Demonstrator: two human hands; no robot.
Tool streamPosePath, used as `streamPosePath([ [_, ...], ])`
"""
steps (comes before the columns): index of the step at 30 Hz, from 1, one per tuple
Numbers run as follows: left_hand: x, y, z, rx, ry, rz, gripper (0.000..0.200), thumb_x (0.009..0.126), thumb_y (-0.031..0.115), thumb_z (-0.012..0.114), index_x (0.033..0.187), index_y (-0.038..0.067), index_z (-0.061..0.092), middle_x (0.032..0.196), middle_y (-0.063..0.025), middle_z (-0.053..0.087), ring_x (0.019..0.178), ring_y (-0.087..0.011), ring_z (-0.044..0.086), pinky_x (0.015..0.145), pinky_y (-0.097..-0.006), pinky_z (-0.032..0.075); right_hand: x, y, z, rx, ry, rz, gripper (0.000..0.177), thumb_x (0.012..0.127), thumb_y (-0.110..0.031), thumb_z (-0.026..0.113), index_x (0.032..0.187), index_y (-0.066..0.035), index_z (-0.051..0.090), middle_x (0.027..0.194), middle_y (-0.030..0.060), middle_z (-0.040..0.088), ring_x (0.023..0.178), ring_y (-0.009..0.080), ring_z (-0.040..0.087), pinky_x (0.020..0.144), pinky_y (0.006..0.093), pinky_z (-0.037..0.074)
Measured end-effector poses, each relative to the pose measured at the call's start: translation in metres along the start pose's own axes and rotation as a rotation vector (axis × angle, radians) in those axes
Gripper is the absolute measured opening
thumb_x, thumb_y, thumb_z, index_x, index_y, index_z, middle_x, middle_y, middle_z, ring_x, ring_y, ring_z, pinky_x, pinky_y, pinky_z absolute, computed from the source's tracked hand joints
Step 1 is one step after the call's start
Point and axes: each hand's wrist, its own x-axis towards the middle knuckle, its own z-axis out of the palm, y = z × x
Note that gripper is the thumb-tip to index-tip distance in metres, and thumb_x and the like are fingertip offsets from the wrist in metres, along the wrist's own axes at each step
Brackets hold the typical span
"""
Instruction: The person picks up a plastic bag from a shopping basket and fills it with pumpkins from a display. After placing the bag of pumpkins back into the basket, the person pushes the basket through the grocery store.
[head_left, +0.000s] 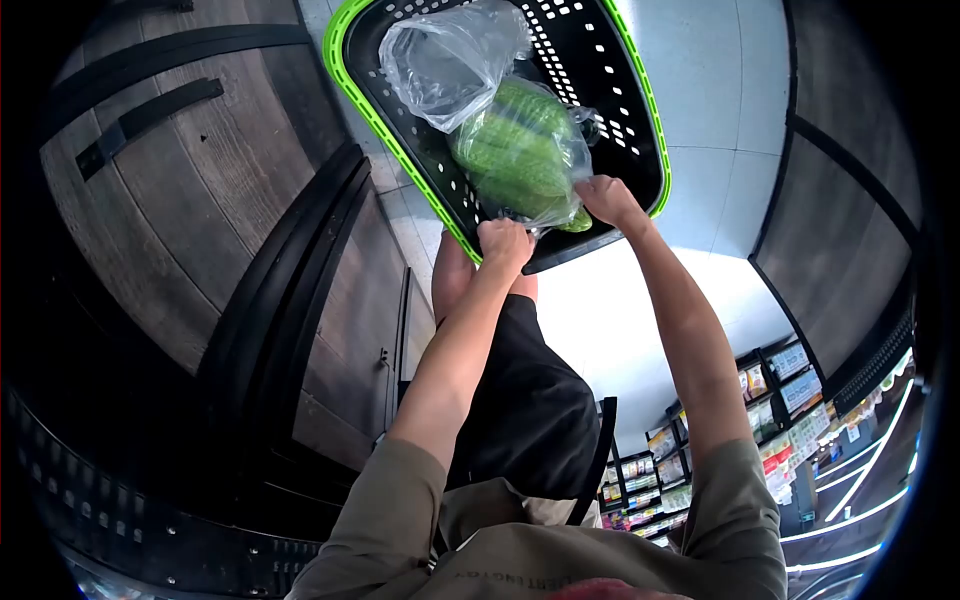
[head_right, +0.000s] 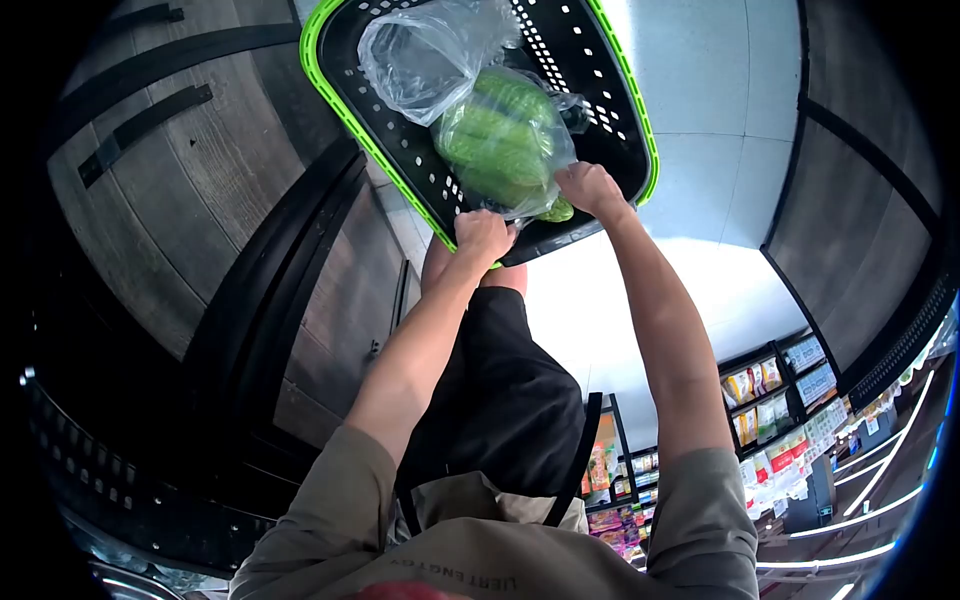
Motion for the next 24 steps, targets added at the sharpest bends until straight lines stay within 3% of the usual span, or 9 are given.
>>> streamPosePath([
  [5,0.007,0.001,0.002,-0.207,-0.088,-0.018,0.039,0.081,0.037,0.045,0.102,0.009,0.063,0.107,-0.0121,0.060,0.100,-0.0251,0.057,0.081,-0.0371,0.045,-0.007,-0.014,-0.016,0.436,0.100,0.121,0.026,0.080,-0.025,0.043,0.092,-0.011,0.061,0.094,0.0204,0.057,0.091,0.0363,0.054,0.078,0.0400,0.046],
  [7,0.025,-0.002,0.018,-0.273,-0.206,0.087,0.040,0.082,0.033,0.042,0.104,0.004,0.060,0.111,-0.0160,0.056,0.104,-0.0300,0.054,0.085,-0.0398,0.044,-0.013,-0.009,-0.015,0.595,0.133,0.156,0.025,0.081,-0.023,0.044,0.085,-0.005,0.061,0.078,0.0172,0.060,0.074,0.0317,0.059,0.064,0.0368,0.046],
  [9,0.046,-0.013,0.043,-0.316,-0.186,0.219,0.040,0.082,0.029,0.039,0.101,0.000,0.060,0.106,-0.0199,0.057,0.101,-0.0339,0.054,0.085,-0.0412,0.044,-0.017,-0.007,-0.020,1.128,0.010,0.368,0.029,0.077,-0.021,0.050,0.056,-0.003,0.042,0.053,0.0023,0.041,0.049,0.0110,0.040,0.045,0.0269,0.032],
  [10,0.012,-0.015,-0.001,-0.380,-0.127,0.244,0.039,0.082,0.027,0.039,0.096,-0.003,0.060,0.100,-0.0236,0.057,0.096,-0.0365,0.055,0.084,-0.0421,0.043,-0.022,-0.007,-0.025,1.283,-0.040,0.300,0.031,0.079,-0.020,0.049,0.055,-0.011,0.032,0.052,-0.0015,0.034,0.045,0.0070,0.028,0.042,0.0240,0.021],
  [13,-0.015,-0.041,-0.028,-0.475,0.040,0.238,0.034,0.080,0.024,0.040,0.088,-0.003,0.059,0.091,-0.0262,0.057,0.092,-0.0375,0.054,0.080,-0.0441,0.042,-0.033,-0.004,-0.042,1.537,-0.112,0.124,0.021,0.084,-0.015,0.043,0.064,-0.010,0.040,0.054,-0.0046,0.030,0.047,0.0060,0.026,0.042,0.0230,0.020],
  [17,-0.050,-0.083,-0.064,-0.605,0.170,0.295,0.031,0.082,0.025,0.040,0.079,-0.003,0.054,0.078,-0.0238,0.056,0.080,-0.0386,0.055,0.068,-0.0418,0.042,-0.023,-0.024,-0.083,1.461,-0.164,0.007,0.019,0.085,-0.014,0.043,0.067,-0.008,0.043,0.055,-0.0037,0.031,0.048,0.0067,0.028,0.043,0.0223,0.021],
  [22,-0.095,-0.107,-0.127,-0.770,0.192,0.286,0.029,0.087,0.023,0.044,0.071,0.000,0.051,0.058,-0.0068,0.051,0.049,-0.0142,0.051,0.047,-0.0287,0.039,-0.009,-0.049,-0.154,1.423,-0.062,-0.184,0.024,0.087,-0.019,0.045,0.066,-0.007,0.046,0.053,-0.0036,0.034,0.045,0.0054,0.029,0.042,0.0212,0.021],
  [23,-0.097,-0.115,-0.136,-0.779,0.220,0.272,0.027,0.084,0.023,0.044,0.081,-0.002,0.054,0.064,-0.0176,0.052,0.062,-0.0272,0.055,0.060,-0.0363,0.042,-0.011,-0.052,-0.167,1.467,-0.047,-0.172,0.024,0.086,-0.017,0.044,0.065,-0.006,0.046,0.054,-0.0030,0.035,0.047,0.0052,0.030,0.042,0.0209,0.021],
  [24,-0.094,-0.123,-0.143,-0.835,0.282,0.319,0.028,0.085,0.024,0.045,0.080,-0.002,0.054,0.059,-0.0124,0.051,0.055,-0.0201,0.052,0.053,-0.0330,0.040,-0.017,-0.061,-0.181,1.446,0.017,-0.181,0.025,0.087,-0.017,0.043,0.065,-0.006,0.047,0.055,-0.0030,0.036,0.047,0.0048,0.030,0.041,0.0202,0.021],
])
